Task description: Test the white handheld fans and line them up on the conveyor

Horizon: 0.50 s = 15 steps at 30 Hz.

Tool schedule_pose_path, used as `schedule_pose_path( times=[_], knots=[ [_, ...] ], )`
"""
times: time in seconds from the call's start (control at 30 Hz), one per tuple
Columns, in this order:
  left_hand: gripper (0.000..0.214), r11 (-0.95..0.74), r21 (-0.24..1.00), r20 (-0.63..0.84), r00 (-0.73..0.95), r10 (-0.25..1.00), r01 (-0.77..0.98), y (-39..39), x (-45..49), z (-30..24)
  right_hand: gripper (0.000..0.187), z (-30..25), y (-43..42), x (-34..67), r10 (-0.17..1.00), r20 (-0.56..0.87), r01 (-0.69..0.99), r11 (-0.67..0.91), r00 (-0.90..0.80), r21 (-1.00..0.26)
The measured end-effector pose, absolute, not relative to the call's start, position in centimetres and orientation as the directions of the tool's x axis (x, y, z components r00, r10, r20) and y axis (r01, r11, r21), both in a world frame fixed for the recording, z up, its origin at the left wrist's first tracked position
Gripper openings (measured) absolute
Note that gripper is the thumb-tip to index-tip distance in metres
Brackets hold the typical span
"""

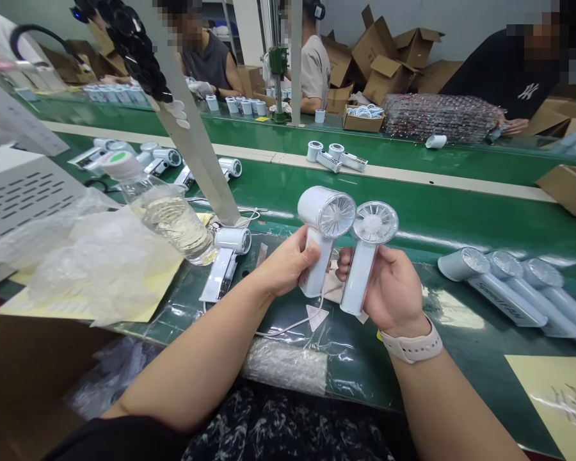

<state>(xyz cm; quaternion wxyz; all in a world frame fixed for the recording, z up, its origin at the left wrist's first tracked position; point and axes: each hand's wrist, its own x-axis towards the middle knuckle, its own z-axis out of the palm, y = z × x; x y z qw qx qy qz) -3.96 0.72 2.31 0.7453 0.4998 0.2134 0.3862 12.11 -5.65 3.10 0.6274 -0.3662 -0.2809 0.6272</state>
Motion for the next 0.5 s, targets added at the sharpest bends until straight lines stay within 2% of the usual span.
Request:
schedule_pose_path(
  times=[0.2, 0.33, 0.43, 0.5],
  knots=[
    [0.060, 0.399, 0.836, -0.050, 0.672, 0.739, -0.377, 1.0, -4.0, 2.3, 0.019, 3.8, -6.2, 11.8, 0.996, -0.051, -0.617, 0.009, 0.080, -0.787],
    [0.050, 0.501, 0.742, -0.098, 0.667, 0.738, -0.445, 1.4, -4.2, 2.7, 0.049, 4.5, -6.6, 11.5, 0.999, 0.025, -0.566, 0.038, 0.031, -0.824],
    [0.046, 0.554, 0.687, -0.094, 0.699, 0.709, -0.470, 1.7, -4.2, 2.9, 0.058, 4.8, -6.8, 11.1, 0.998, 0.056, -0.530, 0.061, 0.025, -0.846],
    [0.045, 0.560, 0.693, -0.087, 0.718, 0.690, -0.454, 1.8, -4.2, 2.9, 0.064, 4.8, -6.9, 10.8, 0.996, 0.076, -0.521, 0.089, 0.047, -0.849]
  ],
)
